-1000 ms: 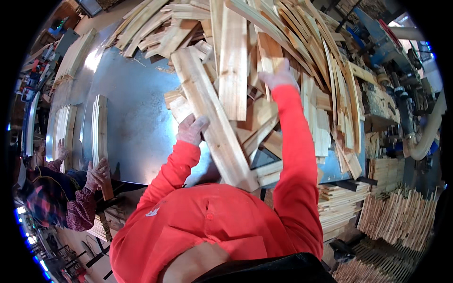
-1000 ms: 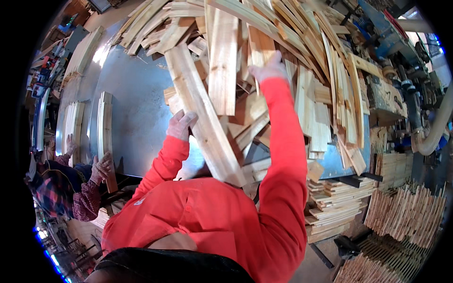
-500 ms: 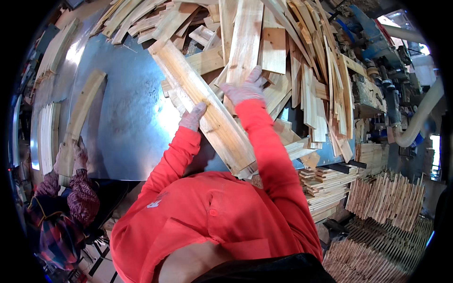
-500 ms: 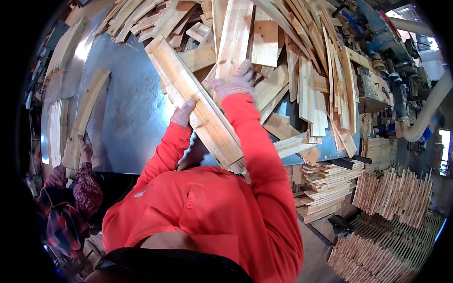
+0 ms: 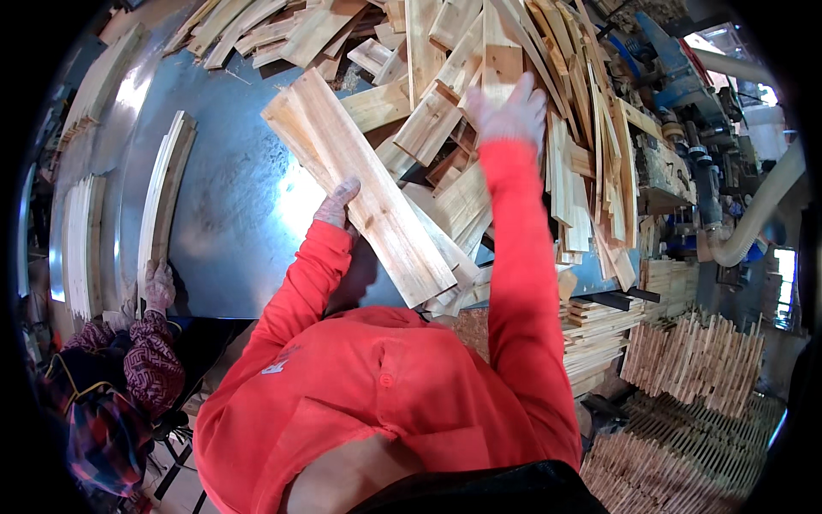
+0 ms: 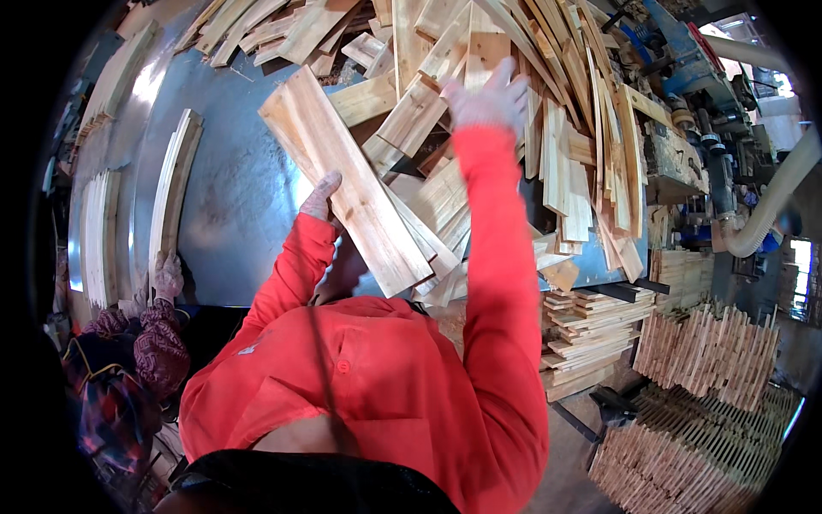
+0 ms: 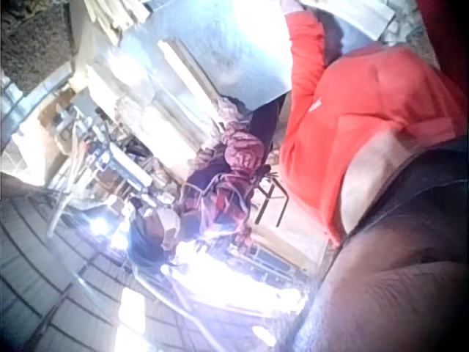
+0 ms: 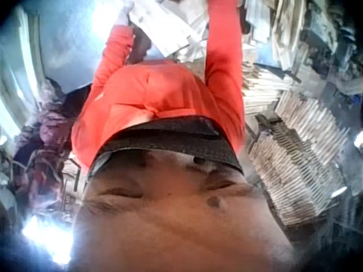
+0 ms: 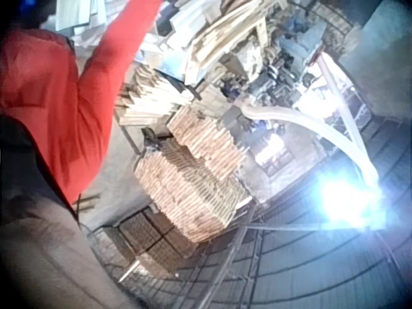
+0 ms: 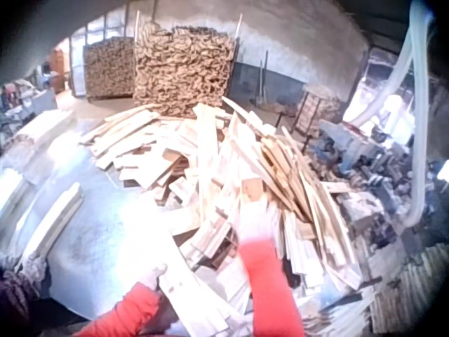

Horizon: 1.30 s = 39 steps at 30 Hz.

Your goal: The person sorts through a pile of wooden planks and scraps on a metal table, picking up pieces, inspecting them, and stacking them into a neat pile. The person handles the wood by hand, moving pieces from a disorganized heap to an organized stack.

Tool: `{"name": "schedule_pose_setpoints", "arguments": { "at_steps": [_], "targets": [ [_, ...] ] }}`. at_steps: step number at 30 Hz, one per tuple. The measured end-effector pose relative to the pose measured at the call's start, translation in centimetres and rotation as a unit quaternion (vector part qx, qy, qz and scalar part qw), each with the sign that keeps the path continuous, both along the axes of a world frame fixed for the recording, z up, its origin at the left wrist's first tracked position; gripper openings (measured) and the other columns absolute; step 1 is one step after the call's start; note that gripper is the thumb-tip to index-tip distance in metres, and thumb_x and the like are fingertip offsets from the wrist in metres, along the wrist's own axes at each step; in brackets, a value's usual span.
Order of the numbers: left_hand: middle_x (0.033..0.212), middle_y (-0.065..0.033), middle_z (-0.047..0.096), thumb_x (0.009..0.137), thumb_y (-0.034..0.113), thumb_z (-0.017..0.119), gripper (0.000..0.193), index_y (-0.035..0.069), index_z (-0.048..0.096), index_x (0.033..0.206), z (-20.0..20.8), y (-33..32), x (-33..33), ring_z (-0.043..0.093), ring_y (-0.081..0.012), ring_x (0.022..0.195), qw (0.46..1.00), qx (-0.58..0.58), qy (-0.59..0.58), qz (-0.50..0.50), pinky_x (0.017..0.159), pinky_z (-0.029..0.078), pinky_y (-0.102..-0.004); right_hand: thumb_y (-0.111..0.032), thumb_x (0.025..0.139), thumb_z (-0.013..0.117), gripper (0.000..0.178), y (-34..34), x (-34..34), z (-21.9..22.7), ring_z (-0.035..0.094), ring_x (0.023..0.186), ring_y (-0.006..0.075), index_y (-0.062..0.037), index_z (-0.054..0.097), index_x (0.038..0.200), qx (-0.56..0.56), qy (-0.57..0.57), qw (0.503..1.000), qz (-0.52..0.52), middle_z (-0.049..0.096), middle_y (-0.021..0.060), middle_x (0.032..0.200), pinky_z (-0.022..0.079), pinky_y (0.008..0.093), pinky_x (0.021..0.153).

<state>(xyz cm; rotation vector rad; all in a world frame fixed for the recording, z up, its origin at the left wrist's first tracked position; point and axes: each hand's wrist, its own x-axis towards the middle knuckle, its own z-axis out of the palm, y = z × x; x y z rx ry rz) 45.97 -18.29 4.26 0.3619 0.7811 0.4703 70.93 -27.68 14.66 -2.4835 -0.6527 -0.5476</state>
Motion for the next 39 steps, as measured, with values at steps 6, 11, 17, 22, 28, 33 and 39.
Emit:
{"name": "schedule_pose_setpoints", "arguments": {
  "at_steps": [6, 11, 17, 22, 28, 33, 39],
  "targets": [
    [0.107, -0.0119, 0.064, 0.083, 0.016, 0.069, 0.043, -0.003, 0.057, 0.119, -2.5, 0.5, -0.8, 0.063, -0.0254, 0.096, 0.979, 0.197, 0.058, -0.009, 0.09, 0.05, -0.0388, -0.037, 0.071, 0.079, 0.101, -0.8, 2.9, 0.7, 0.06, 0.106, 0.0353, 0.0014, 0.022, 0.146, 0.059, 0.336, 0.938, 0.06, 0.051, 0.0261, 0.131, 0.046, 0.0396, 0.094],
    [0.114, -0.014, 0.062, 0.084, 0.039, 0.07, 0.062, -0.001, 0.05, 0.127, -0.9, -0.7, -1.2, 0.062, -0.0269, 0.101, 0.997, 0.035, -0.066, 0.018, 0.093, 0.05, -0.0407, -0.045, 0.075, 0.069, 0.093, -7.5, -12.9, 0.3, 0.051, 0.118, 0.0382, -0.0074, 0.023, 0.146, -0.213, 0.353, 0.884, 0.222, 0.048, 0.0261, 0.13, 0.039, 0.0422, 0.103],
    [0.115, -0.0127, 0.062, 0.083, 0.025, 0.069, 0.05, 0.0, 0.054, 0.124, -4.2, -0.8, -1.3, 0.06, -0.0274, 0.103, 1.0, 0.013, -0.023, 0.016, 0.093, 0.049, -0.0404, -0.058, 0.077, 0.065, 0.093, -3.7, -5.5, 0.6, 0.041, 0.126, 0.0442, -0.0016, 0.029, 0.143, -0.026, 0.155, 0.967, 0.202, 0.039, 0.0301, 0.138, 0.036, 0.0466, 0.103],
    [0.109, -0.0104, 0.064, 0.081, 0.023, 0.071, 0.049, -0.001, 0.056, 0.121, -6.2, 0.7, -2.5, 0.062, -0.0261, 0.097, 0.994, 0.108, -0.033, 0.002, 0.092, 0.049, -0.0389, -0.081, 0.051, 0.07, 0.139, 3.0, 14.6, -8.3, 0.036, 0.132, 0.0436, 0.004, 0.015, 0.147, 0.071, 0.315, 0.94, -0.113, 0.028, 0.0316, 0.146, 0.035, 0.0465, 0.107],
    [0.108, -0.0112, 0.063, 0.079, 0.022, 0.072, 0.05, -0.002, 0.056, 0.12, 2.5, 7.0, -8.6, 0.062, -0.0252, 0.097, 0.982, 0.177, 0.055, 0.048, 0.09, 0.051, -0.0384, -0.054, 0.06, 0.076, 0.123, 4.4, 12.1, -8.6, 0.045, 0.122, 0.0359, 0.0037, 0.013, 0.148, 0.128, 0.393, 0.906, -0.088, 0.04, 0.0265, 0.137, 0.038, 0.0406, 0.104],
    [0.111, -0.0114, 0.063, 0.076, 0.026, 0.074, 0.064, 0.001, 0.048, 0.128, 7.7, 15.0, -14.6, 0.062, -0.0249, 0.1, 0.925, 0.351, 0.143, 0.014, 0.091, 0.05, -0.0378, -0.032, 0.067, 0.081, 0.113, 2.4, 9.5, -7.4, 0.053, 0.114, 0.0295, 0.0034, 0.011, 0.148, 0.219, 0.426, 0.877, -0.03, 0.05, 0.0223, 0.13, 0.04, 0.0356, 0.101],
    [0.12, -0.0196, 0.06, 0.075, 0.034, 0.075, 0.087, 0.008, 0.026, 0.142, 9.9, 14.7, -16.7, 0.059, -0.033, 0.111, 0.54, 0.44, 0.68, -0.228, 0.094, 0.047, -0.0425, -0.025, 0.073, 0.078, 0.105, -3.1, -1.7, -5.7, 0.049, 0.119, 0.0315, 0.0005, 0.011, 0.15, 0.303, 0.477, 0.822, 0.073, 0.04, 0.0249, 0.14, 0.042, 0.0385, 0.1]
  ]
}}
